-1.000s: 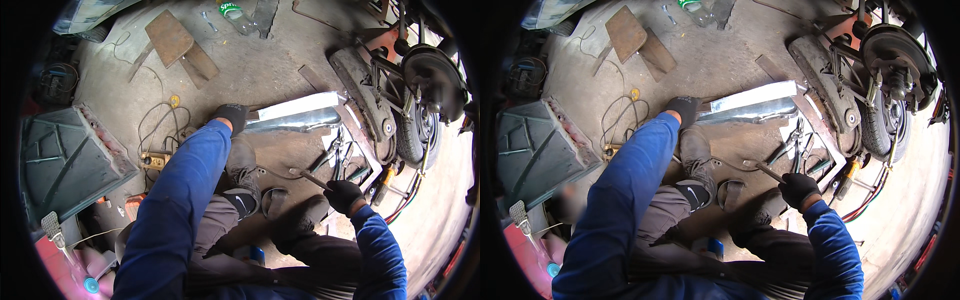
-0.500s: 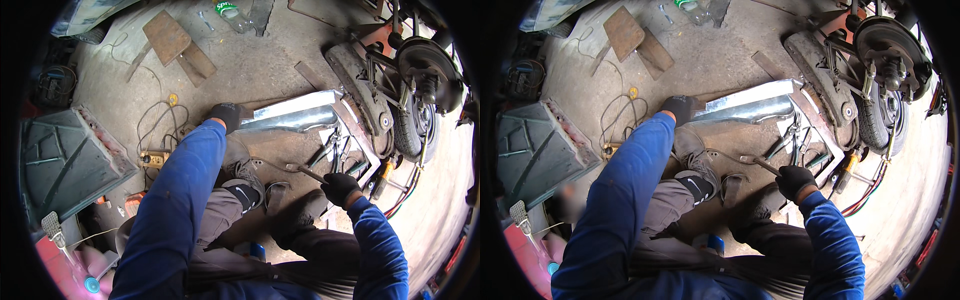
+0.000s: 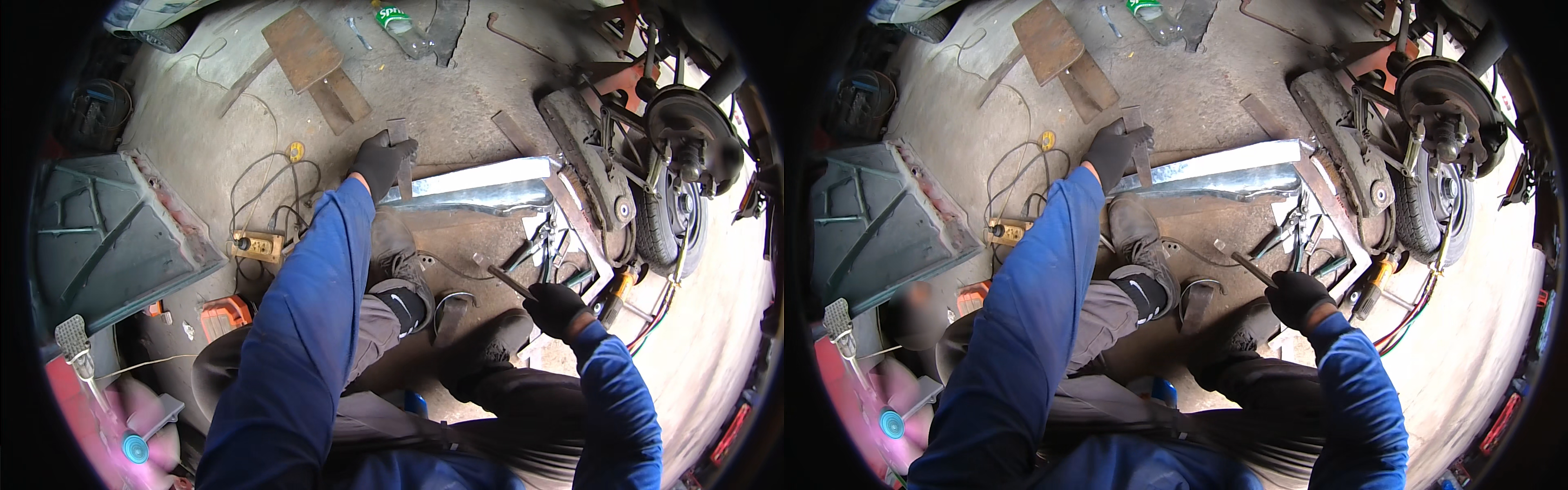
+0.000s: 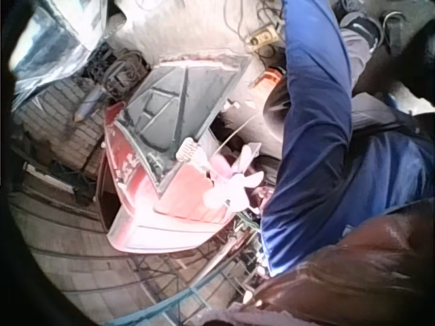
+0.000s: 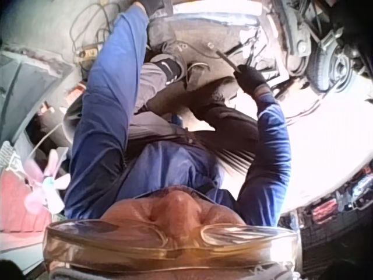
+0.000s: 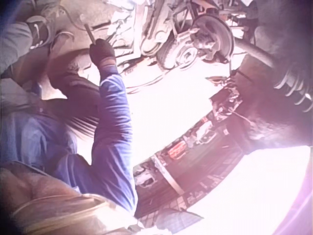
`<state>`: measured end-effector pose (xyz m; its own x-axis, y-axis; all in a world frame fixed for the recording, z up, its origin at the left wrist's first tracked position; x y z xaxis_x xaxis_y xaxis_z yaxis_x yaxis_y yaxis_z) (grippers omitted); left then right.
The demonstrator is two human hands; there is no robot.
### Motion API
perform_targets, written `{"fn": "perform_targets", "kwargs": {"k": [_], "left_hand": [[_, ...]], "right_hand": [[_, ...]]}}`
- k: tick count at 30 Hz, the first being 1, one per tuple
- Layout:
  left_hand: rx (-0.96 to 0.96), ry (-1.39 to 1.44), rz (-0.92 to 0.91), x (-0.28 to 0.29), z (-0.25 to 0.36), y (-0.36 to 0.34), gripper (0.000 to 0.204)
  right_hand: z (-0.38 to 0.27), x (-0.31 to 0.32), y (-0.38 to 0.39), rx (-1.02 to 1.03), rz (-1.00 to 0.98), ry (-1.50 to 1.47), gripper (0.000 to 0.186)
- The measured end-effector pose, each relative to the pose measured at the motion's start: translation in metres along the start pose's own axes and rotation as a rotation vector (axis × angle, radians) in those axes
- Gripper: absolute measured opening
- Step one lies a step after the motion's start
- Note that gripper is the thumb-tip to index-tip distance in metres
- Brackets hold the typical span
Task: The person sits on the floor and uses a hammer to repeatedly strike a metal bar clamped to a wooden block, shaping it. They periodically reposition the bar and adjust the clamp to continue working on different sections.
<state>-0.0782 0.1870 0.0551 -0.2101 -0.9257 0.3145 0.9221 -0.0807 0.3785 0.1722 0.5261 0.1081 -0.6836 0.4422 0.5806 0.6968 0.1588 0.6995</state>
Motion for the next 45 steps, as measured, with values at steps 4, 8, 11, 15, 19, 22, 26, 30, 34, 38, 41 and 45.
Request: {"fn": "perform_targets", "kwargs": {"k": [4,8,11,15,19,22,26,30,34,38,41,45], "left_hand": [[-0.105,-0.140,0.008,-0.010,-0.013,0.003,0.030],[-0.143,-0.117,-0.046,-0.020,-0.042,0.005,0.032],[-0.128,-0.252,-0.144,-0.018,-0.058,0.007,0.033],[-0.128,-0.466,-0.167,-0.001,-0.058,0.003,0.035],[-0.166,-0.498,-0.203,0.000,-0.055,0.004,0.034],[-0.198,-0.568,-0.152,-0.005,-0.051,0.006,0.034],[-0.084,-0.595,-0.145,-0.008,-0.047,0.010,0.033],[-0.120,-0.559,-0.124,-0.007,-0.040,0.013,0.035],[-0.113,-0.570,-0.134,-0.011,-0.042,0.010,0.034],[-0.161,-0.583,-0.121,-0.021,-0.039,0.003,0.035],[-0.104,-0.632,-0.147,-0.023,-0.037,0.002,0.036],[-0.143,-0.621,-0.187,-0.021,-0.033,0.002,0.041]], "right_hand": [[-0.040,0.045,0.037,0.129,0.047,-0.186,0.031],[-0.094,0.080,0.056,0.297,0.286,-0.369,0.038],[-0.121,0.093,0.045,0.310,0.296,-0.610,0.047],[-0.159,0.106,0.014,0.330,0.379,-0.483,0.049],[-0.196,0.136,0.006,0.425,0.510,-0.447,0.049],[-0.207,0.149,0.007,0.595,0.640,-0.659,0.049],[-0.198,0.105,-0.017,0.738,0.731,-0.594,0.051],[-0.174,0.079,-0.048,0.340,0.528,-0.233,0.047],[-0.194,0.131,-0.022,0.510,0.664,-0.313,0.047],[-0.210,0.155,-0.004,0.848,0.872,-0.604,0.049],[-0.198,0.113,-0.021,0.623,0.760,-0.482,0.051],[-0.168,0.098,-0.042,0.193,0.491,-0.108,0.048]]}}
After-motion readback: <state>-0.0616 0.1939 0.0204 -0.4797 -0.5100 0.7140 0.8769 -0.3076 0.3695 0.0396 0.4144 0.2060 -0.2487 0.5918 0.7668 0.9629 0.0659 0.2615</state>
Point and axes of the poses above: each hand's wrist, its own y-axis away from the middle knuckle, its own x-axis out of the back of the hand, z = x × y, the point moved 4 cm from there along -y, towards the middle knuckle, and after that the axes turned 10 degrees about -y, right-handed, at the moved point
